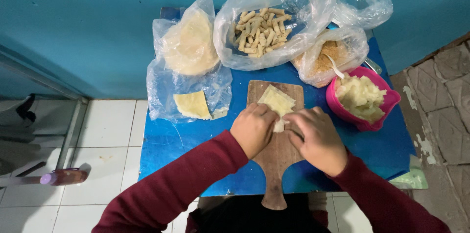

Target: The person places filling from a pink bowl onto a square pastry wrapper on a cutting board, using a spoon to scoop the filling, then folds the wrapper over the filling and presses the edges to seal it. The finished roll is placed into a plastic bag with other completed rolls, and the person repeats the process with new wrappers.

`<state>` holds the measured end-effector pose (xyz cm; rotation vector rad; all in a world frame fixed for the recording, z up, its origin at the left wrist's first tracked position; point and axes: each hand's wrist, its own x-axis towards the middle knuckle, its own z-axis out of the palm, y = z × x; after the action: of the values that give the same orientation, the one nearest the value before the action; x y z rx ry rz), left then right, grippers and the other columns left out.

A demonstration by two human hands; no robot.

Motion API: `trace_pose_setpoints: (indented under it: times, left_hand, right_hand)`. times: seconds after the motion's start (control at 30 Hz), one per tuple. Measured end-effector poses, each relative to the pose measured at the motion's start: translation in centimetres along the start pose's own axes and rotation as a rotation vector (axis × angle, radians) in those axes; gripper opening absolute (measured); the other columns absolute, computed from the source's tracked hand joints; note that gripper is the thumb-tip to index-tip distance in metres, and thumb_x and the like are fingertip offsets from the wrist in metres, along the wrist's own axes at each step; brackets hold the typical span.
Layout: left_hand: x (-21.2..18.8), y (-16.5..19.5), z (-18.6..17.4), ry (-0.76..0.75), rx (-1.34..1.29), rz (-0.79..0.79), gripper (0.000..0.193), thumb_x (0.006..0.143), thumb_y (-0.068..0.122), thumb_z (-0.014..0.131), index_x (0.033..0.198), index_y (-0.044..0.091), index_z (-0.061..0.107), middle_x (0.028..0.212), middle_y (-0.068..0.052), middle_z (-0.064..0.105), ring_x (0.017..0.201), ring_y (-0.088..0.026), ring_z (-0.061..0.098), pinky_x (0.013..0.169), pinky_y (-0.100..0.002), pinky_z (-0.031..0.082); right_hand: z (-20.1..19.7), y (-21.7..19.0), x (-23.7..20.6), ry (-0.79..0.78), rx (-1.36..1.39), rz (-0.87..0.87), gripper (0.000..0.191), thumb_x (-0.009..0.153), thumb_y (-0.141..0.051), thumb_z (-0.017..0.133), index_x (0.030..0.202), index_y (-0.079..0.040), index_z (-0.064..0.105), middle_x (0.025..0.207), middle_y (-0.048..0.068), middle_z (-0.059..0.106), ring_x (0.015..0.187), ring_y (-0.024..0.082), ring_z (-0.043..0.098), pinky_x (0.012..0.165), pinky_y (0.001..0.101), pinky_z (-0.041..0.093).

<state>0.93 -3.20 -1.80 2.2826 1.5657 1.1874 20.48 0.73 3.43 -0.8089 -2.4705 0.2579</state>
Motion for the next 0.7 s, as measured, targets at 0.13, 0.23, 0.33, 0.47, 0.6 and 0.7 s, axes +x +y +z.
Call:
trace_pose_setpoints:
  times: [0.13,0.23,0.33,0.47,0.6,0.7]
  left_hand:
    - [-0.1,-0.4,-0.2,-0.051,-0.032,-0.036,0.015,0.087,0.011,0.066,0.100,0.008,0.072,0.096,-0.013,0.067,0.094,-0.037,0.064,0.082,-0.045,0.053]
    - [0.0,-0.4,-0.7,-0.089,-0.066,-0.037,0.018,0.089,0.018,0.068,0.101,0.005,0.071,0.096,-0.016,0.067,0.093,-0.039,0.064,0.081,-0.047,0.053]
    - [0.5,-0.3,-0.8,-0.109,-0.080,-0.028,0.025,0.087,0.024,0.070,0.100,0.002,0.070,0.094,-0.018,0.067,0.091,-0.041,0.064,0.080,-0.048,0.052]
    - [1.3,-0.3,-0.4,-0.120,-0.080,-0.091,0.014,0.093,0.017,0.063,0.094,0.005,0.070,0.091,-0.016,0.068,0.091,-0.038,0.066,0.082,-0.047,0.053]
    - [1.6,-0.6,-0.1,-0.111,-0.098,-0.096,0.015,0.093,0.017,0.062,0.091,0.006,0.071,0.090,-0.016,0.070,0.088,-0.037,0.068,0.080,-0.047,0.054]
    - [1.8,-0.9,0.1,-0.137,-0.102,-0.159,0.016,0.091,0.019,0.063,0.092,0.006,0.072,0.090,-0.016,0.071,0.083,-0.038,0.069,0.074,-0.048,0.055]
  right_hand:
    - [0.0,-0.1,0.2,-0.026,-0.093,-0.073,0.018,0.078,-0.016,0.077,0.095,-0.011,0.075,0.090,0.005,0.069,0.084,0.031,0.059,0.072,0.0433,0.044]
    - [0.6,1.2,0.8,-0.043,-0.046,-0.040,0.007,0.084,-0.015,0.074,0.089,-0.009,0.074,0.088,0.005,0.070,0.082,0.031,0.059,0.074,0.0427,0.045]
    - [1.2,3.0,1.6,-0.100,0.069,0.007,0.008,0.088,-0.013,0.071,0.086,-0.006,0.071,0.086,0.008,0.070,0.079,0.032,0.059,0.074,0.0424,0.046]
    - [0.9,4.3,2.4,-0.179,0.124,-0.004,0.008,0.090,-0.013,0.071,0.085,-0.005,0.070,0.082,0.010,0.070,0.078,0.033,0.061,0.071,0.0423,0.047]
    - [0.5,4.1,2.6,-0.214,0.115,0.019,0.017,0.079,-0.020,0.078,0.084,-0.006,0.069,0.075,0.007,0.069,0.075,0.029,0.063,0.067,0.0413,0.049]
    - [0.5,3.8,2.7,-0.171,0.042,-0.037,0.020,0.075,-0.020,0.079,0.085,-0.006,0.068,0.076,0.007,0.068,0.076,0.031,0.063,0.066,0.0427,0.048]
